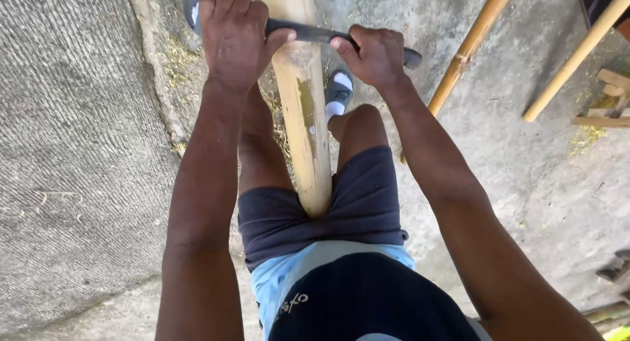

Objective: Scraping the outer layer of a bamboo pole with a machete.

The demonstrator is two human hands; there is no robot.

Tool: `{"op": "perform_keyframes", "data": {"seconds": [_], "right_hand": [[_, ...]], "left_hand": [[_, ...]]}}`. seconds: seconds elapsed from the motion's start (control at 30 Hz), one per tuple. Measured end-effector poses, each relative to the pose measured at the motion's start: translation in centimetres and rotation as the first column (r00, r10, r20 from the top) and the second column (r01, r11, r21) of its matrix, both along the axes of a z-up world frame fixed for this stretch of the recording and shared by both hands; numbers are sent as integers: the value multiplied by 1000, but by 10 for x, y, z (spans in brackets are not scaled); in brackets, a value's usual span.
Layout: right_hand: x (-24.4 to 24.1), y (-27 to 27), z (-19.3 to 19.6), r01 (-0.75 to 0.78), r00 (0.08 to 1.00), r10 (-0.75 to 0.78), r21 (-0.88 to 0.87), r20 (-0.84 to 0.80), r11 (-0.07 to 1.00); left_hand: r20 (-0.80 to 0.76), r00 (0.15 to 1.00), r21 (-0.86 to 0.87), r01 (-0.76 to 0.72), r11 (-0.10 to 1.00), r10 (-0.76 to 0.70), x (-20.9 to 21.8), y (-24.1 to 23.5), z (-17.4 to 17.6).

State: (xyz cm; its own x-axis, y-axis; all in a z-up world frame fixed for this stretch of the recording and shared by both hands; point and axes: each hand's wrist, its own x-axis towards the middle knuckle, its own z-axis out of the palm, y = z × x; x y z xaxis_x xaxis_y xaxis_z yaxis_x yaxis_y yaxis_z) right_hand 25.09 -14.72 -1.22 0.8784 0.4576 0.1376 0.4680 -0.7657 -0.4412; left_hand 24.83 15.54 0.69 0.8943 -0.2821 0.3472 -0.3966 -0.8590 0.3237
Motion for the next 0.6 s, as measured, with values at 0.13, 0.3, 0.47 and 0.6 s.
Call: {"op": "perform_keyframes", "data": {"seconds": [0.13, 0.3, 0.47, 0.6], "right_hand": [[-30, 5, 7, -64, 997, 64, -10, -43, 998], [-83, 7, 27, -105, 990, 99, -60, -102, 993], [-127, 4, 30, -151, 986, 149, -16, -72, 988], [-132, 4, 34, -138, 984, 133, -34, -118, 990]], "left_hand": [[-81, 996, 16, -40, 999, 41, -56, 3, 1], [-160, 981, 17, -108, 994, 109, -132, -5, 9], [-238, 957, -43, -180, 983, 165, -175, -11, 6], [-221, 967, -66, -144, 987, 126, -179, -11, 26]]}}
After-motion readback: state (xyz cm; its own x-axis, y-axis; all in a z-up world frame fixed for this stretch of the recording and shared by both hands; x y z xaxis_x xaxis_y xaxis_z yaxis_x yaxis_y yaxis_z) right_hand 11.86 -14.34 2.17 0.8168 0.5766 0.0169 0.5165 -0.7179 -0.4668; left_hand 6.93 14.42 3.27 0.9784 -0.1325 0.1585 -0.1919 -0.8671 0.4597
